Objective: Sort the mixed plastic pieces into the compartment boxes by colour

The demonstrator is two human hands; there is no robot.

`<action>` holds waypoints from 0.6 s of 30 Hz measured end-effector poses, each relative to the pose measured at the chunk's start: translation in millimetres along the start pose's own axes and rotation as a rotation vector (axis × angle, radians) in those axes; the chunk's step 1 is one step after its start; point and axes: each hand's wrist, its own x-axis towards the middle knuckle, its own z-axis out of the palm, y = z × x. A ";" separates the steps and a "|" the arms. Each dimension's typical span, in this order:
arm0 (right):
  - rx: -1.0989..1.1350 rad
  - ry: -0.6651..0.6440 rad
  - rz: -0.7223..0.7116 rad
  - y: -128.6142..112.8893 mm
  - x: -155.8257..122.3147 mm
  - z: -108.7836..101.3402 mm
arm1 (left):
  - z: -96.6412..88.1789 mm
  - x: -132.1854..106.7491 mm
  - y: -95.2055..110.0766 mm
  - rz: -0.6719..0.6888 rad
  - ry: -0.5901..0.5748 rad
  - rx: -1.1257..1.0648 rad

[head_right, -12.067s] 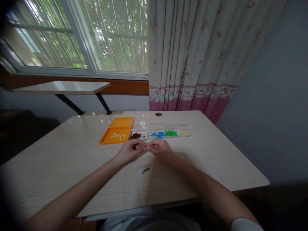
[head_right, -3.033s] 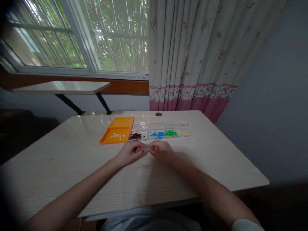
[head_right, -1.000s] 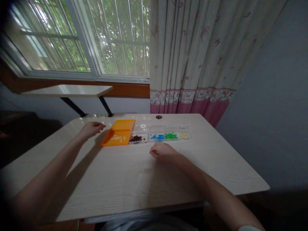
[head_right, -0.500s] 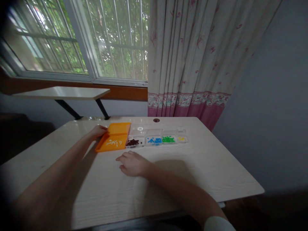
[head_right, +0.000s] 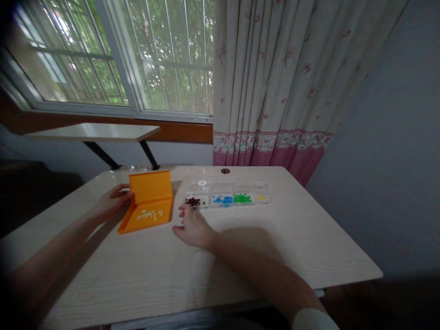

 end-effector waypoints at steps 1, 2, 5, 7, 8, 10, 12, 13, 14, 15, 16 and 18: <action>0.027 0.001 0.016 1.1 1.9 0.7 | -4.0 -3.6 -1.4 0.023 -0.014 -0.038; 0.047 0.005 0.023 1.4 3.5 0.5 | -8.4 -6.6 -2.8 0.053 -0.035 -0.063; 0.053 0.037 -0.007 -4.1 5.4 -4.3 | -21.3 -16.3 -5.7 0.102 -0.122 -0.020; 0.014 0.048 -0.077 -12.3 5.2 -9.3 | -26.2 -26.4 -5.4 0.039 -0.159 0.002; -0.016 0.041 -0.119 -16.9 5.3 -11.2 | -26.9 -32.8 -4.5 -0.006 -0.169 -0.015; -0.090 0.009 -0.204 -25.3 6.8 -12.4 | -25.4 -46.7 -2.7 -0.104 -0.175 -0.063; -0.176 -0.043 -0.277 -30.6 10.5 -8.9 | -22.8 -58.1 -2.2 -0.125 -0.243 -0.033; -0.222 -0.072 -0.304 -31.7 12.9 -5.8 | -22.1 -61.7 -2.9 -0.073 -0.293 0.039; -0.271 -0.104 -0.325 -31.9 15.4 -2.2 | -22.0 -63.7 -4.2 0.014 -0.336 0.138; -0.322 -0.133 -0.341 -31.5 17.7 1.2 | -22.6 -64.2 -6.0 0.116 -0.370 0.249; -0.372 -0.155 -0.351 -30.8 19.4 3.8 | -23.7 -63.8 -8.1 0.215 -0.403 0.357; -0.449 -0.172 -0.373 -30.2 20.1 5.2 | -26.8 -63.3 -12.0 0.349 -0.446 0.510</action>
